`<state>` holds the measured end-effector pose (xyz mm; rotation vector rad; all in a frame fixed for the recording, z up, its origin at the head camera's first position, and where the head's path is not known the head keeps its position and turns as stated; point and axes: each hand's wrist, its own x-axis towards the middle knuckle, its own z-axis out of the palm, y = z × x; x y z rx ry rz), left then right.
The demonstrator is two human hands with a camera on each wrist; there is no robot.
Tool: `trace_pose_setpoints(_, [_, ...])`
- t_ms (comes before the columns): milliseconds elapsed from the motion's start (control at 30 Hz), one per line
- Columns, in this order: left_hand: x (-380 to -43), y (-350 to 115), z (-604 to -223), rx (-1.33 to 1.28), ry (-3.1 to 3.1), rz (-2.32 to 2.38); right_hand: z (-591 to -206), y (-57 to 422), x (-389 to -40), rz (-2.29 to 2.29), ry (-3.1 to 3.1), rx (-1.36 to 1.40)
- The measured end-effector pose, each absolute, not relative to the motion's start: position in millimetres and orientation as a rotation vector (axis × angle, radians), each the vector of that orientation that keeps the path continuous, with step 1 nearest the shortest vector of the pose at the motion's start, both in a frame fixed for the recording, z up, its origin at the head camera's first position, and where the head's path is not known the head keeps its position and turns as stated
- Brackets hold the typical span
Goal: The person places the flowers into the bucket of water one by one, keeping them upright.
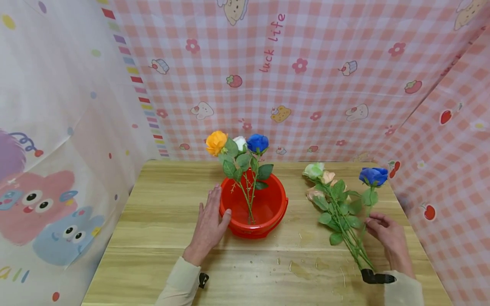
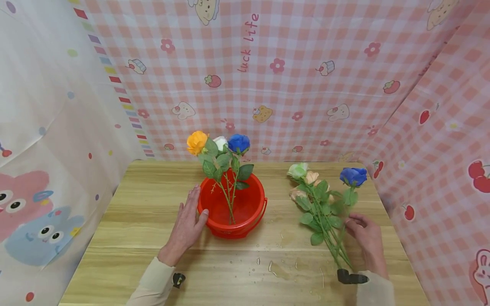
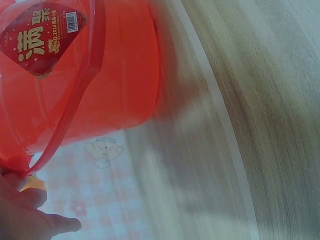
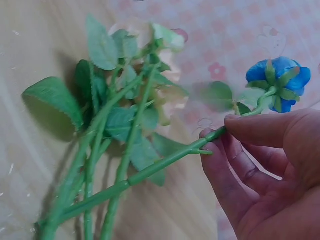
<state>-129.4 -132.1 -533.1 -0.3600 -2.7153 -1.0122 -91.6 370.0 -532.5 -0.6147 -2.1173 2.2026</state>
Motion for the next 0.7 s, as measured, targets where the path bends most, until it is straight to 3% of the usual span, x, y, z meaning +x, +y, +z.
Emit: trace_pose_setpoints(700, [-129,-133,-531,-0.366,-2.743,-0.981,-494,355,-100,2.178,-1.787,-0.5])
